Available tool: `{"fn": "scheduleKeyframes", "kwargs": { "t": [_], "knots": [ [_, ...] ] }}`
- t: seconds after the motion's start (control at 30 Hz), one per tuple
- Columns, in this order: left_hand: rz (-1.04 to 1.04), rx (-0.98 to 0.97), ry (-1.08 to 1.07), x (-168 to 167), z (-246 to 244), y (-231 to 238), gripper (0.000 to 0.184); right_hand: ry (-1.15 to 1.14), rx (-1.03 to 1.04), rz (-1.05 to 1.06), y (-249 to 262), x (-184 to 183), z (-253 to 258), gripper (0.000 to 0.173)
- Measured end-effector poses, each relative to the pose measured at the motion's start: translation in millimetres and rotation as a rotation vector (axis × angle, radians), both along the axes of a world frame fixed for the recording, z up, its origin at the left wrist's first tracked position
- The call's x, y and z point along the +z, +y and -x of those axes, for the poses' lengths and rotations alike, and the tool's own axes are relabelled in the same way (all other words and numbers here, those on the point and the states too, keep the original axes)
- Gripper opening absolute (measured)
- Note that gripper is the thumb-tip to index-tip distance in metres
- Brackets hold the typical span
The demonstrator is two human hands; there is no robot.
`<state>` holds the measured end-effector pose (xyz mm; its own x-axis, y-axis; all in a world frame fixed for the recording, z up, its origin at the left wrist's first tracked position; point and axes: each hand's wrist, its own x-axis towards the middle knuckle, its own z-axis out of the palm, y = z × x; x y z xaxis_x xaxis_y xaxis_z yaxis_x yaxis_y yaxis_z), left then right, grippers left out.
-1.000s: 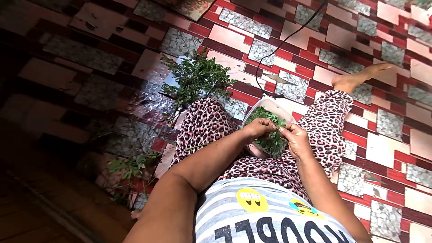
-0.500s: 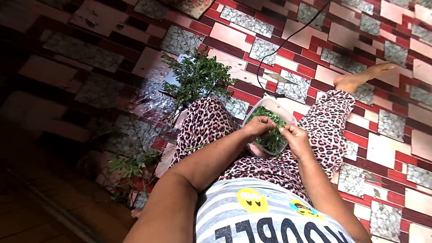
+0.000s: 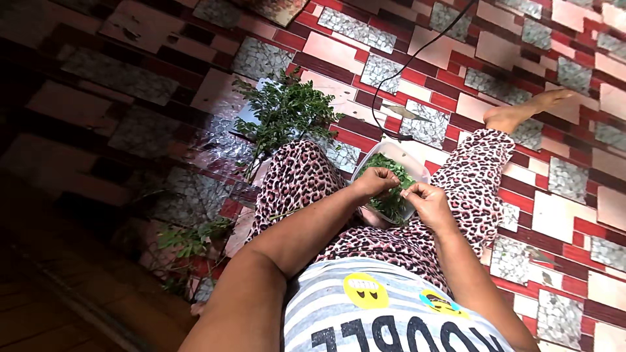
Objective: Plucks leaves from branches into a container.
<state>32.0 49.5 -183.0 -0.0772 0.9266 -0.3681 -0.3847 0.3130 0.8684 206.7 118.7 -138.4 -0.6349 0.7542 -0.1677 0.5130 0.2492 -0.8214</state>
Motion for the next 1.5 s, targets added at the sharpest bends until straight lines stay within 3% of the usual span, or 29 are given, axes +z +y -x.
{"fn": "scheduleKeyframes", "kwargs": {
  "t": [0.1, 0.2, 0.3, 0.47, 0.77, 1.0, 1.2, 1.33, 1.5],
  "knots": [
    [-0.003, -0.034, 0.020, 2.0, 2.1, -1.1, 0.017, -0.007, -0.058, -0.068, 2.5, 1.7, -0.7, 0.008],
    [-0.052, -0.053, 0.046, 1.7, 2.0, -2.0, 0.016, 0.010, -0.102, -0.095, 2.7, 4.5, 1.0, 0.024],
    [-0.069, -0.052, 0.052, 0.1, 1.4, -0.9, 0.016, 0.041, -0.121, 0.026, 3.8, 0.8, 2.6, 0.029],
    [-0.069, -0.060, 0.034, 1.0, 0.9, -2.2, 0.015, 0.209, -0.150, 0.022, 2.9, -17.4, 1.9, 0.007],
    [-0.068, -0.028, 0.012, -1.0, 0.1, -0.1, 0.010, 0.106, -0.011, -0.017, 3.9, -14.1, -1.9, 0.008],
    [-0.131, -0.031, 0.018, -0.1, -0.2, -2.0, 0.011, 0.194, -0.162, 0.273, 2.3, -15.0, 3.1, 0.008],
    [-0.127, -0.051, -0.007, 0.3, -1.0, -2.0, 0.011, 0.281, -0.216, 0.318, -0.6, -19.9, 6.3, 0.006],
    [-0.145, -0.077, -0.059, 0.2, -0.3, -2.2, 0.011, 0.374, -0.273, 0.498, -1.4, -12.7, 8.5, 0.015],
    [-0.164, -0.104, -0.020, -1.9, -1.4, -1.9, 0.010, 0.340, -0.271, 0.568, 0.7, -10.6, 6.5, 0.014]
  ]
}}
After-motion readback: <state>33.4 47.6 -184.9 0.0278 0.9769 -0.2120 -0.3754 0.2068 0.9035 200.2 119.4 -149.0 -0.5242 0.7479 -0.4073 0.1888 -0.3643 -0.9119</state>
